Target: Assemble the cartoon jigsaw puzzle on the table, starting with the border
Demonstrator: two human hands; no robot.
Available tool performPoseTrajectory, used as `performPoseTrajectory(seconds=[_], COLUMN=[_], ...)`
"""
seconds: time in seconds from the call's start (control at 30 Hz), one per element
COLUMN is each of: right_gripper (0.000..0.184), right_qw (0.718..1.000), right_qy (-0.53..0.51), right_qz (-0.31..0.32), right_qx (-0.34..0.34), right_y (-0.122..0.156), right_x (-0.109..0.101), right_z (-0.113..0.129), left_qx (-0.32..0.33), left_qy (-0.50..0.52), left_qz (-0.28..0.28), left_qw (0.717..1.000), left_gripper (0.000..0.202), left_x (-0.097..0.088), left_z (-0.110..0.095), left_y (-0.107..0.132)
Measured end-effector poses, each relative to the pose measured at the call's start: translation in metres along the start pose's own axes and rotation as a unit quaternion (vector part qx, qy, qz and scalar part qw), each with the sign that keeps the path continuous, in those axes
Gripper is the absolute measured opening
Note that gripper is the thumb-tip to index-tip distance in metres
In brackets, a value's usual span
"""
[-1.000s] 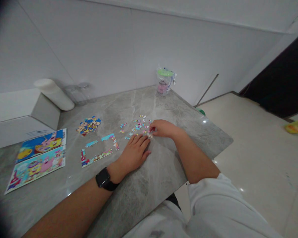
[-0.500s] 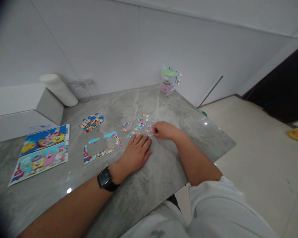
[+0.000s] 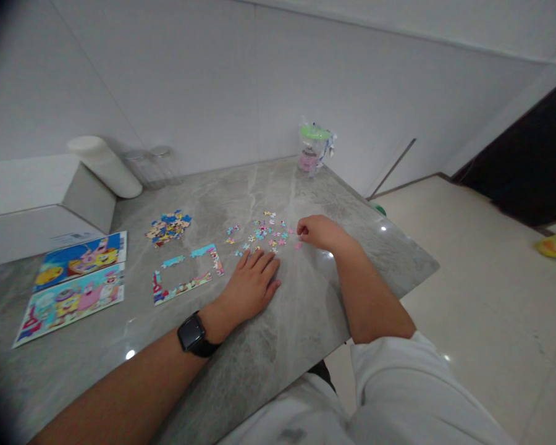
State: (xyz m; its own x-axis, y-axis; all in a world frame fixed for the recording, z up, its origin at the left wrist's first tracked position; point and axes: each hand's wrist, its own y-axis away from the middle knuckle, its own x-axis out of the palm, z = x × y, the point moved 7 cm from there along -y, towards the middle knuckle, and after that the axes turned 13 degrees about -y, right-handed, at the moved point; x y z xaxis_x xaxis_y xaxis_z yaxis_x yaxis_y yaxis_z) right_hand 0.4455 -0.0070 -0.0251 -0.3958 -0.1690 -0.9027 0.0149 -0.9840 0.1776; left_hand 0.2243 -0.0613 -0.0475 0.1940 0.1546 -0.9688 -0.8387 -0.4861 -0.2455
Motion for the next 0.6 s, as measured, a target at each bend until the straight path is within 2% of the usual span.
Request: performPoseTrajectory(seconds=[0.07,0.17,0.27,0.43,0.5,0.6], right_gripper=[0.017,0.018,0.015,0.013,0.013,0.017], right_qw=[0.999,0.997,0.997,0.998,0.999,1.0], right_qy=[0.019,0.019,0.002,-0.013,-0.02,-0.028], right_qz=[-0.032,-0.011,0.033,0.053,0.043,-0.01], right_qx=[0.035,0.068,0.067,0.041,0.027,0.006], right_y=[-0.002,-0.004,-0.005,-0.008,-0.01,-0.014], right_x=[-0.007,-0.004,0.007,0.016,0.016,0.01], right_z=[-0.015,-0.025,-0.019,-0.002,0.001,0.004], left_qx=[0.0,-0.001,-0.001,-0.001,-0.001,-0.002], left_qy=[0.004,0.007,0.005,0.0,0.002,0.004], left_qz=[0.003,0.003,0.002,0.008,0.012,0.01], left_qw=[1.0,1.0,1.0,1.0,1.0,1.0], left_gripper=[0.046,0.045,0.044,0.045,0.045,0.046], left_x=[0.0,0.0,0.0,-0.001,-0.002,-0.003], left_z=[0.0,0.0,0.0,0.0,0.0,-0.001], left_y=[0.0,0.0,-0.001,-0.001,0.0,0.0])
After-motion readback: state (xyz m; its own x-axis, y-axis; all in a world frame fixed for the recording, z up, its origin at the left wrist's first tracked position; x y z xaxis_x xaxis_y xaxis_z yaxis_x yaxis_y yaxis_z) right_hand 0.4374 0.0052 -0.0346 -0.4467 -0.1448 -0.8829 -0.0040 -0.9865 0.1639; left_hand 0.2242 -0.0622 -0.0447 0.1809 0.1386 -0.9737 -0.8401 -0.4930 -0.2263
